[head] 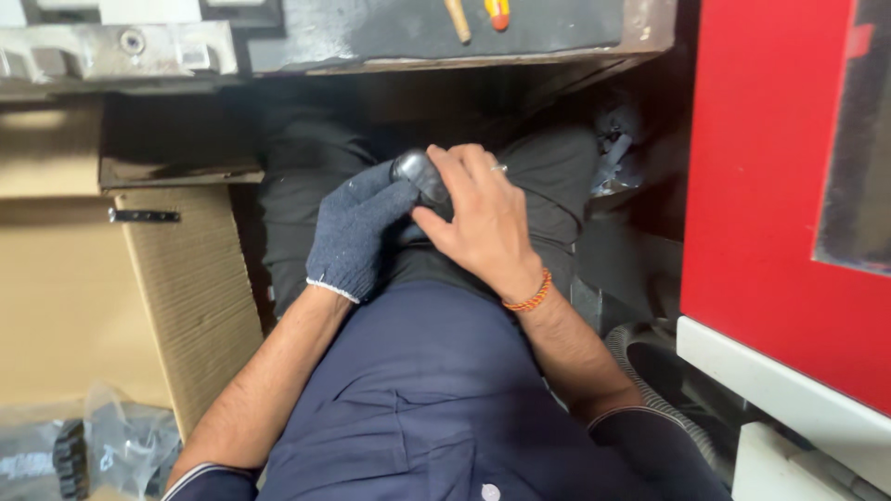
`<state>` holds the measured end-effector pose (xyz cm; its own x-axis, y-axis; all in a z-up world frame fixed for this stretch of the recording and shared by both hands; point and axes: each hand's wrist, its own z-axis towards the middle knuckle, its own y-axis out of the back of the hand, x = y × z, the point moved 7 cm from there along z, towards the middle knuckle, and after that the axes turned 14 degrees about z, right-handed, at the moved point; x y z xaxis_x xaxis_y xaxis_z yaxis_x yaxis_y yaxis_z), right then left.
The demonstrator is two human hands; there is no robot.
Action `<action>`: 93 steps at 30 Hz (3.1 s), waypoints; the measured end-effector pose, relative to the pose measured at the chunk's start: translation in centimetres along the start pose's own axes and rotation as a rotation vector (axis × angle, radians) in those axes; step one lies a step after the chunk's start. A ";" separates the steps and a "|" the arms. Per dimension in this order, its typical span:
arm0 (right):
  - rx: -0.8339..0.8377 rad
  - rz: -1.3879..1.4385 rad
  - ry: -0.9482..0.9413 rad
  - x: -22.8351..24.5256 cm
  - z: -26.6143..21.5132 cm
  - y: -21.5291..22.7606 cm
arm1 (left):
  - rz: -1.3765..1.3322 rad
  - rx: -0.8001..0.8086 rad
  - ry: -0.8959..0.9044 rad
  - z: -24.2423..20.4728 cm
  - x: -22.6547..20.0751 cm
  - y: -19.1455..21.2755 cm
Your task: The person removes plastic parts from bags, trims excess material with pliers, and smooths edges with a file and utility knife. The person places finished parts into a cardboard box.
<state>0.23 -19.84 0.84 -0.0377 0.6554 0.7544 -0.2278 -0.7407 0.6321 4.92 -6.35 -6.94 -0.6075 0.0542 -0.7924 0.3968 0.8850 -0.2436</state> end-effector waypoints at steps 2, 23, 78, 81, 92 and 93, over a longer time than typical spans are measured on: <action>0.011 0.018 -0.060 -0.9 -0.1 -0.6 | 0.111 -0.003 -0.035 0.5 0.4 -0.1; -0.063 -0.283 -0.502 -40.4 6.2 -12.1 | 1.163 -0.032 -1.197 2.5 -4.0 -3.7; -0.206 1.184 -0.161 -1.6 5.2 2.0 | 0.394 0.137 -0.365 1.2 -0.4 -3.5; -0.135 1.356 -0.152 1.0 4.8 -0.3 | 0.501 0.168 -0.382 0.9 0.5 -3.8; -0.063 1.652 -0.385 -7.1 -1.6 -8.5 | 0.861 0.267 -0.546 4.7 1.8 -4.9; -0.129 1.702 -0.463 -7.7 -2.1 -8.5 | 0.879 0.274 -0.547 4.8 2.4 -5.0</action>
<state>0.42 -18.28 -10.71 -0.0448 -0.8660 0.4981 -0.3019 -0.4635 -0.8331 4.79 -12.85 -10.37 0.3303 0.3473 -0.8777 0.7275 0.4988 0.4711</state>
